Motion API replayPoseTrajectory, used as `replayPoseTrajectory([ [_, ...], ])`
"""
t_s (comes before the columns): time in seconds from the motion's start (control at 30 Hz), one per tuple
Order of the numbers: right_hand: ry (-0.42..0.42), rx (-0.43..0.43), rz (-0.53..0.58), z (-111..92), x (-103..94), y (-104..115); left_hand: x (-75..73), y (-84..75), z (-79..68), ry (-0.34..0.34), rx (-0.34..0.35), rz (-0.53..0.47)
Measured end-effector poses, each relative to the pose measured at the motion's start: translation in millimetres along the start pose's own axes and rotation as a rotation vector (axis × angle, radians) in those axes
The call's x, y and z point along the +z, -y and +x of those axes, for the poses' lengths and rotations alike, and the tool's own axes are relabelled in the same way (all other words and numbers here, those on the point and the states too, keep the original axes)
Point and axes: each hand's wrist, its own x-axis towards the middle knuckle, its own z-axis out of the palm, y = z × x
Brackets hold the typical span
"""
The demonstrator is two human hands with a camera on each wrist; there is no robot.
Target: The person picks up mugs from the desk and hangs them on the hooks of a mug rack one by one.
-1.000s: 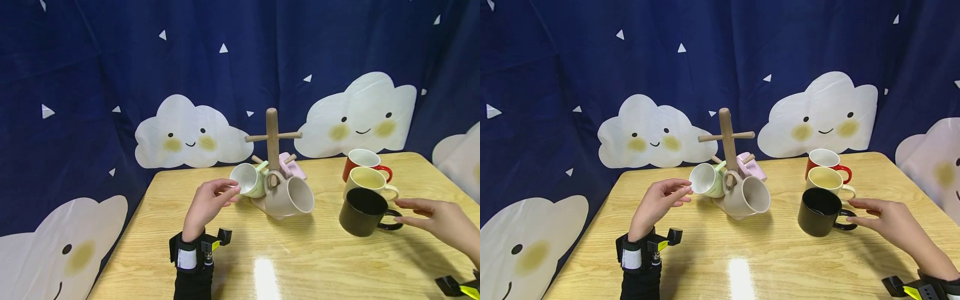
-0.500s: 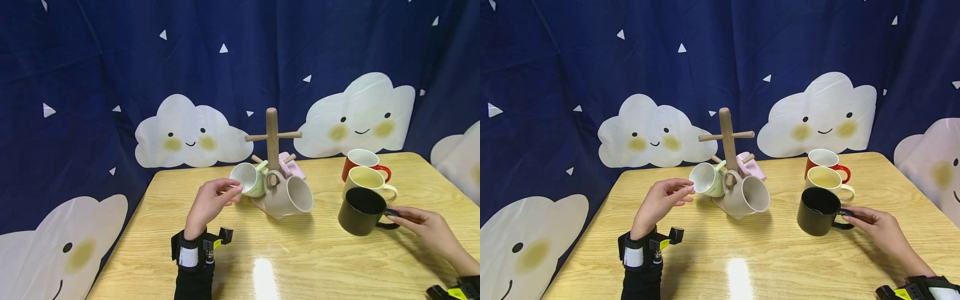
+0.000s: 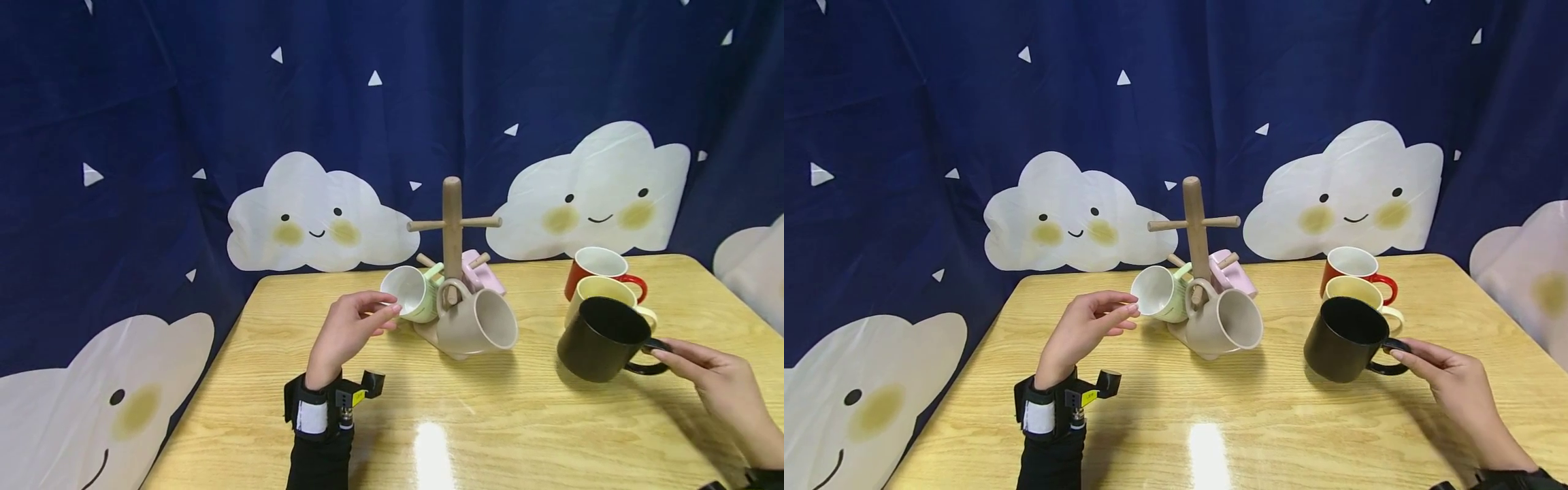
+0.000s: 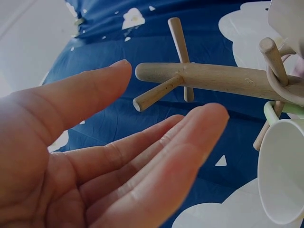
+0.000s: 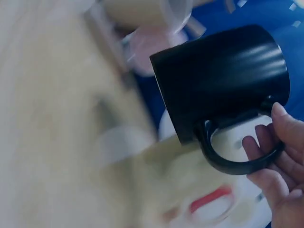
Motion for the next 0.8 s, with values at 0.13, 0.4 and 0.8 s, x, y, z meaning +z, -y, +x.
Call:
replayPoseTrajectory([
  [0.13,-0.041,-0.083,0.345,-1.1,-2.2,35.9,-0.6,-1.3,0.6,0.006,0.013,0.009],
  [0.4,0.146,-0.06,0.628,0.6,15.7,110.0,-2.7,-2.7,-2.2,0.011,0.011,0.006],
  [0.8,0.284,-0.128,0.348,6.4,102.8,200.8,-4.7,-3.2,-4.7,-0.023,-0.007,-0.05],
])
